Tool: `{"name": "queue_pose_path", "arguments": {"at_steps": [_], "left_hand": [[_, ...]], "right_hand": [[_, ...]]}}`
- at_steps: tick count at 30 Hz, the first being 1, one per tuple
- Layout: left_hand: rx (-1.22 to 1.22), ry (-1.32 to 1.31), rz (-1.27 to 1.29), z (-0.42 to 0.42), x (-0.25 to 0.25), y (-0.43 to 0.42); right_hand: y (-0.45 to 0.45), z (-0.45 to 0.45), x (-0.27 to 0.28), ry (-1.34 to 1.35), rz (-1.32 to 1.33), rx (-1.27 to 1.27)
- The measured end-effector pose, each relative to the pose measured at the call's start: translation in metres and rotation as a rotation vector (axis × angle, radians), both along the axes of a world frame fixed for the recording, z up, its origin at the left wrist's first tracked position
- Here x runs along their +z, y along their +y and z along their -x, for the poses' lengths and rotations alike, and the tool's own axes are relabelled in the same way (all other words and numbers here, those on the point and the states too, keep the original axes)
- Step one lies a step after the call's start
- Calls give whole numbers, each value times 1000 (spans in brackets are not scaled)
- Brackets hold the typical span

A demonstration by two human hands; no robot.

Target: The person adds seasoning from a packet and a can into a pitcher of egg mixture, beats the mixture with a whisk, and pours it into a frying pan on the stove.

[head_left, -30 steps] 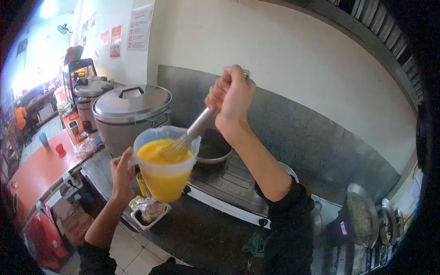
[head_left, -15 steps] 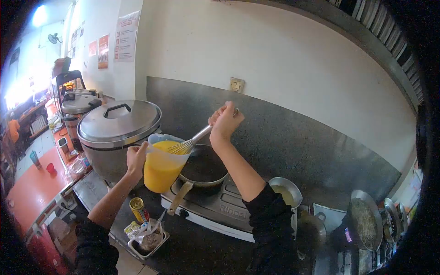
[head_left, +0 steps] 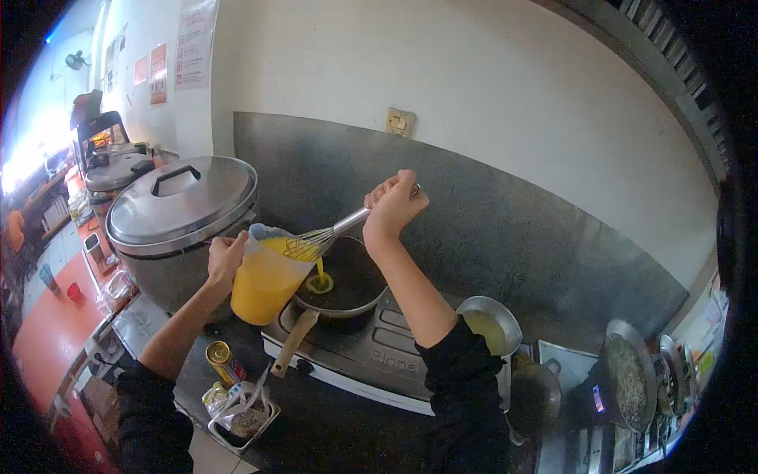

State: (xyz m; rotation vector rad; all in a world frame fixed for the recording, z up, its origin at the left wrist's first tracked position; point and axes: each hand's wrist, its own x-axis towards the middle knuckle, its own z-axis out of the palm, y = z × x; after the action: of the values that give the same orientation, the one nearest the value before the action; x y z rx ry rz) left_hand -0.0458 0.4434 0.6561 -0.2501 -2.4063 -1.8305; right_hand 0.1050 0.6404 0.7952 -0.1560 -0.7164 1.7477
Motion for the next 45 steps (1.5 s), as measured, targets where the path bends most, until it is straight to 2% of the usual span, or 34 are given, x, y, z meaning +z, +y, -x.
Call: {"name": "queue_pose_path", "arguments": {"at_steps": [5,17,20,25,32,35,41,44,45], "left_hand": [[-102,-32,116,8,3,2],[-79,30,316,-6,23,16],[-96,38,278,-1,18,20],[-142,164,380,7,21,20],[-201,192,346,16,22,22],[-197,256,424,16,27,23],[-231,179,477,13,34,20],[-243,174,475,14,37,16],[-253,162,397,19,32,15]], "right_hand": [[10,-6,-3,37,67,26],[35,-18,-9,119,110,16],[42,-24,-13,130,95,-29],[54,-32,-18,164,121,-81],[59,-35,-46,154,45,-182],[55,-37,-66,112,-32,-190],[54,-38,-98,60,-129,-198],[43,-42,-97,125,-8,-182],[43,-42,-100,114,-37,-199]]}}
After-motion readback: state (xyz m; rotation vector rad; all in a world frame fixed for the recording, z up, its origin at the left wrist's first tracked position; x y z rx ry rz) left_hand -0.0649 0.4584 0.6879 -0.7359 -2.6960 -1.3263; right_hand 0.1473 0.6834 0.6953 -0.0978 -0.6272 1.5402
